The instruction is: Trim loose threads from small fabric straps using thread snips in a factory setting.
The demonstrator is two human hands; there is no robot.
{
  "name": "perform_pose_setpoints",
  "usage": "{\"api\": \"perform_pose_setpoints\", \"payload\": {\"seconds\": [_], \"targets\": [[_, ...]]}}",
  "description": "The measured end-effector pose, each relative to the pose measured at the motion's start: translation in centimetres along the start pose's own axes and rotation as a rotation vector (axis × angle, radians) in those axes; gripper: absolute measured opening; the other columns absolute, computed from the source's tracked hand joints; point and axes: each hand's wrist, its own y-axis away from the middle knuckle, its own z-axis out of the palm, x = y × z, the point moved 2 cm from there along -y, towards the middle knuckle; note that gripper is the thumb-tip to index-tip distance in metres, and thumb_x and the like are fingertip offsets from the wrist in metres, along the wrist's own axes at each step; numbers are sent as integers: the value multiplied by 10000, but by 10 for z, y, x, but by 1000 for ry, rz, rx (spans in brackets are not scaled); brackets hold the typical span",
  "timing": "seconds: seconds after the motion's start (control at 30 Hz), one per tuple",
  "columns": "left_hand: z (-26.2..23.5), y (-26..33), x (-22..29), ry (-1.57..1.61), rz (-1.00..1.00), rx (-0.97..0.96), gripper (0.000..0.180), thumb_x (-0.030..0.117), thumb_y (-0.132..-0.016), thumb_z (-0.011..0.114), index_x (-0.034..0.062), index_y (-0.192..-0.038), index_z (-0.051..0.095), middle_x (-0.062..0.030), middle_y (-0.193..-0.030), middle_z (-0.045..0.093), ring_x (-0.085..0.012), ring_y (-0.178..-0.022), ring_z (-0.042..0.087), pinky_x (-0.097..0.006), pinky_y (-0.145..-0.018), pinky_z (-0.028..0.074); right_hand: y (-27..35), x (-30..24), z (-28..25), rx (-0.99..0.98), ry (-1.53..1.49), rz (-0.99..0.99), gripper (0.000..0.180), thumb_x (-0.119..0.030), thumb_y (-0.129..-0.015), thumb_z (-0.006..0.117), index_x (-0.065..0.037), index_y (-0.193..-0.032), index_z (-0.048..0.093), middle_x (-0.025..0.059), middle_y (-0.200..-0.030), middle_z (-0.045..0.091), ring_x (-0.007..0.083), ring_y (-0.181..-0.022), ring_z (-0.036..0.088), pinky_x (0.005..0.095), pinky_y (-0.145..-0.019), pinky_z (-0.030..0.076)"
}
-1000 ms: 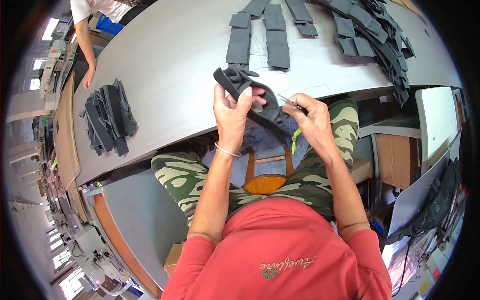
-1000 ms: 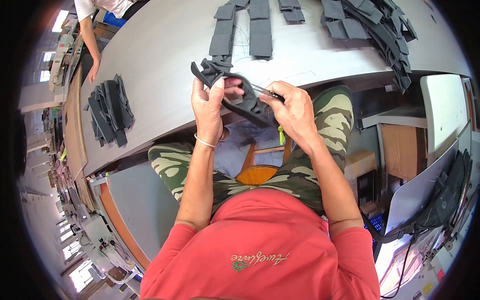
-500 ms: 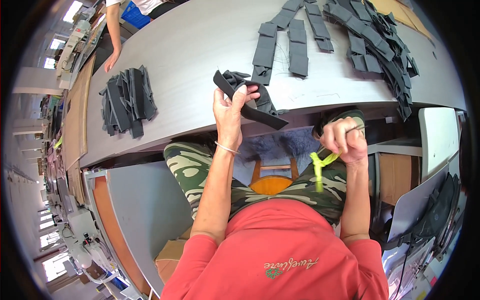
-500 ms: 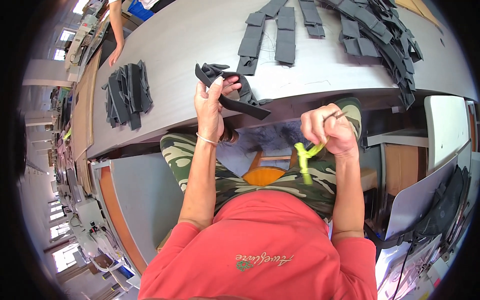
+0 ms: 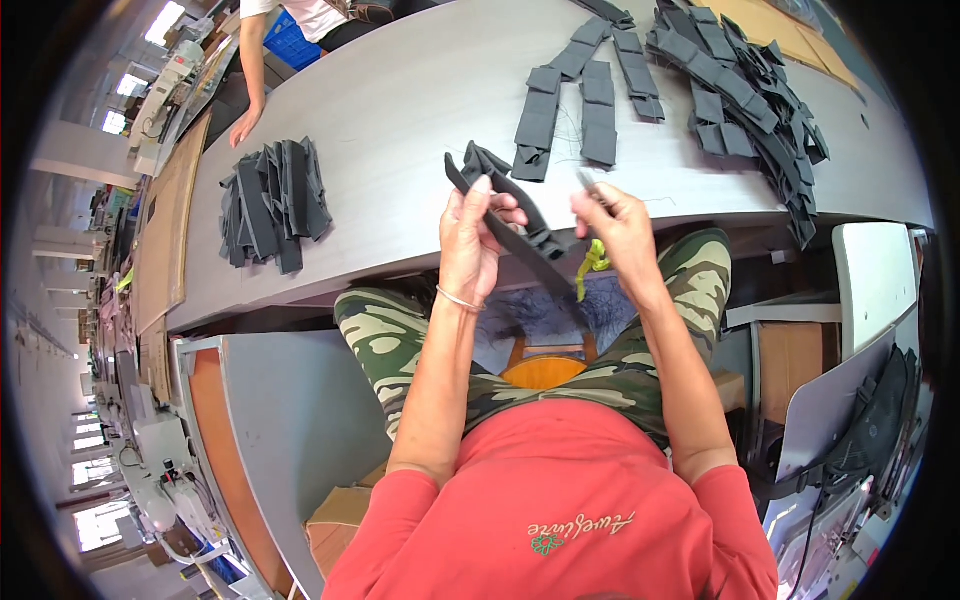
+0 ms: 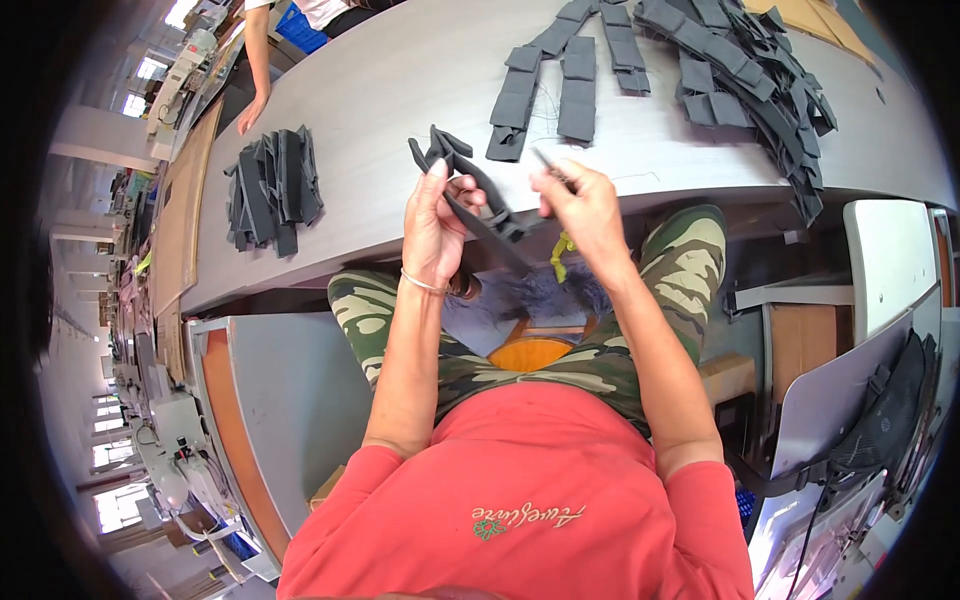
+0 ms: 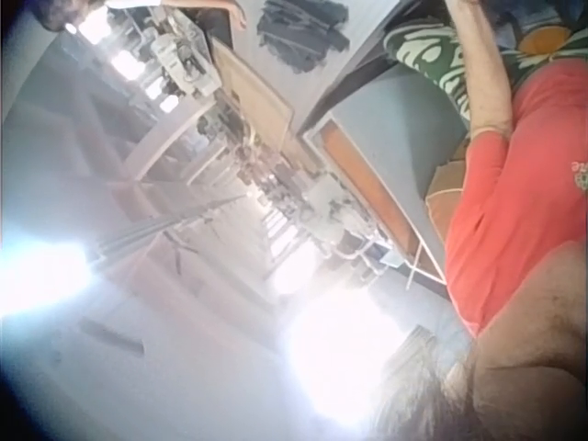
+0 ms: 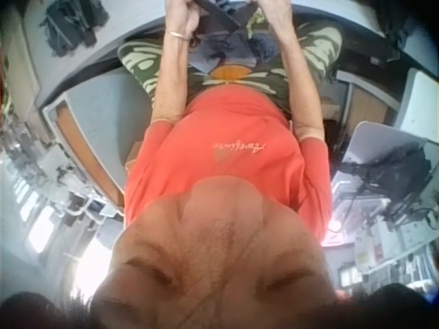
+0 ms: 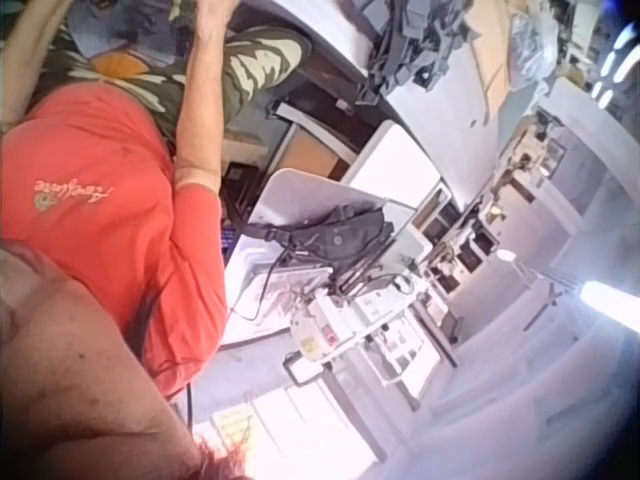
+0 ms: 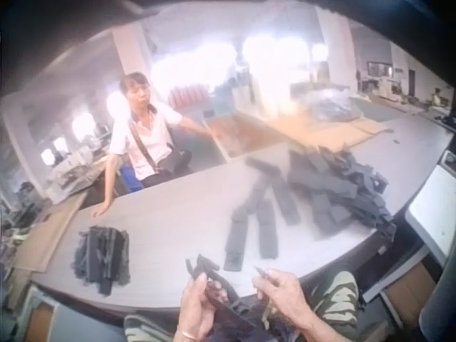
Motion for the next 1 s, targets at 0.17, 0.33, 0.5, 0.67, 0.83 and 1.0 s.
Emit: {"api": "perform_pose_setpoints", "payload": {"seconds": [0.17, 0.33, 0.5, 0.67, 0.83, 1.0], "targets": [[-9, -1, 1, 108, 31, 16, 223, 208, -928, 562, 22, -1032, 496, -136, -977, 618, -223, -864, 628, -341, -790, 544, 17, -13, -13, 105, -64, 9, 215, -220, -902, 600, -12, -870, 641, -16, -707, 590, 50, -668, 489, 211, -615, 371], [-3, -2, -1, 237, 84, -6, 393, -48, -876, 433, -17, -1251, 319, -258, -1221, 482, -389, -1112, 531, -494, -980, 450, 35, -8, 3, -61, -164, 31, 212, -146, -870, 653, 1, -1021, 628, 4, -877, 626, 69, -811, 536, 224, -774, 433], [2, 1, 3, 312, 57, -59, 514, -98, -804, 383, -7, -1302, 290, -273, -1277, 443, -404, -1177, 481, -502, -1025, 399, 38, -7, 12, -88, -60, -26, 316, -61, -821, 676, -35, -1127, 603, 12, -976, 629, 74, -821, 524, 225, -802, 436], [5, 11, 11, 161, 33, -166, 515, -52, -836, 425, -14, -1336, 305, -246, -1300, 457, -342, -1194, 486, -443, -1018, 407, 40, -15, 13, -3, -155, 14, 378, -22, -796, 659, -37, -1168, 591, -54, -864, 509, 34, -754, 419, 172, -717, 375], [-7, 11, 19, 184, 9, -111, 341, 46, -910, 481, 40, -1249, 443, -114, -1171, 553, -217, -1047, 552, -369, -928, 463, 41, -20, 20, -18, 39, 26, 359, 14, -787, 634, -47, -1140, 627, -67, -746, 443, 32, -679, 388, 189, -607, 347], [-25, 10, 39, 241, -13, 0, 278, 181, -908, 576, 76, -1159, 520, -51, -1031, 573, -165, -949, 553, -356, -850, 478, 38, -28, 41, -33, 307, -258, 314, 76, -753, 617, -66, -1026, 678, 38, -697, 520, 122, -606, 475, 239, -573, 394]]}}
